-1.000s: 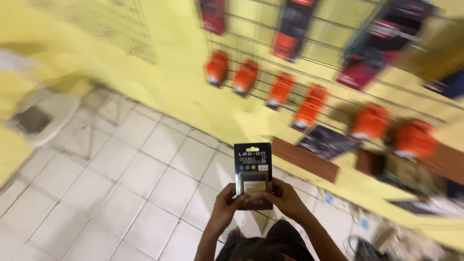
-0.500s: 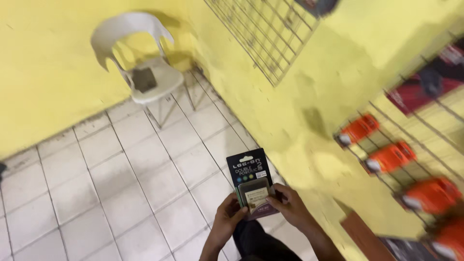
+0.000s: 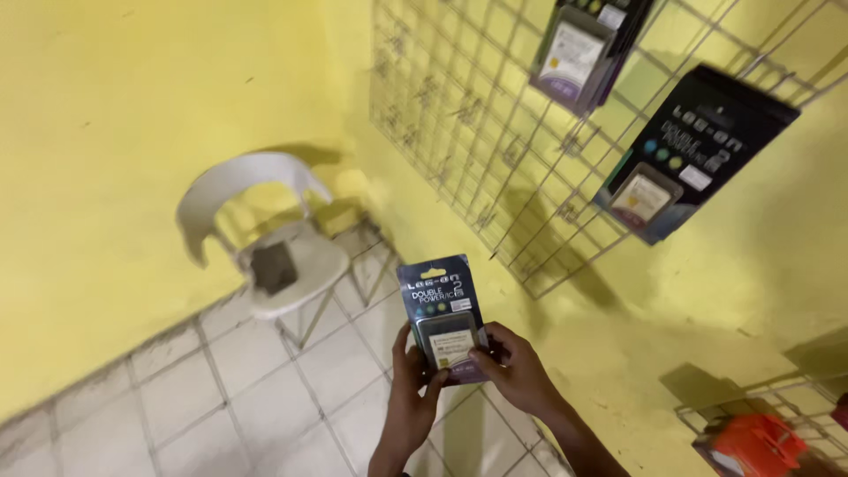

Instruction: The person repeatedly picks up packaged mobile phone batteries from a wooden shelf and hangs them on a wall-mounted wire grid rack. They handle several different battery brands and models, moving them one by one from the shelf to the display rack.

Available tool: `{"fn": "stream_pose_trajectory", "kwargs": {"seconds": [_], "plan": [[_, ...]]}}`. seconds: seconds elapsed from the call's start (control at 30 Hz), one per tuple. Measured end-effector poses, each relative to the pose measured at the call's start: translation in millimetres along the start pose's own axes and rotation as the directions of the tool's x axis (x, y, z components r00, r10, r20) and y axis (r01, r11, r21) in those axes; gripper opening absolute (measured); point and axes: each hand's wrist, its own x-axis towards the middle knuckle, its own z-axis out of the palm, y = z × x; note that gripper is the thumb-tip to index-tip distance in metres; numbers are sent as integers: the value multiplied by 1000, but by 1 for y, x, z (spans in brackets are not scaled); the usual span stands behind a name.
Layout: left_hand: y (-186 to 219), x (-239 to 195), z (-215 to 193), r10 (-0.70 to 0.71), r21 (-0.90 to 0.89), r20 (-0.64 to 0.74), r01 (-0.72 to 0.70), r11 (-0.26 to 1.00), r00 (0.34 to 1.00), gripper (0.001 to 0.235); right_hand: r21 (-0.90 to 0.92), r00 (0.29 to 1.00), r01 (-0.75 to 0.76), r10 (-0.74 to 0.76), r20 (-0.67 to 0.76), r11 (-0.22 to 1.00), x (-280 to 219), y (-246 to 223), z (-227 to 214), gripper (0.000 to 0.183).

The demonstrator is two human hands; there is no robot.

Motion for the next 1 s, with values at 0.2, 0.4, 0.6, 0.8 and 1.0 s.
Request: {"fn": "stream_pose_trajectory", "kwargs": {"seconds": [0.2, 0.4, 0.6, 0.8, 1.0], "plan": [[60, 149, 0, 130, 138, 258, -170, 976, 957, 93, 13, 940, 103, -93, -330, 995, 80, -41, -31, 18], [120, 282, 13, 357, -26, 568, -418, 908, 741, 82, -21, 676, 100, -83, -732, 995, 145, -94, -52, 18], [179, 364, 25, 484, -170, 694, -532, 830, 533, 77, -83, 470, 179, -159, -868, 980, 188, -153, -56, 21], [207, 400, 31, 513, -238, 736, -541, 807, 442, 82, -260, 322, 83, -273, -907, 962, 204, -192, -57, 29], [237, 408, 31, 401, -200, 815, -446, 872, 418, 88, -190, 272, -24, -177, -946, 981, 206, -229, -57, 31]]}}
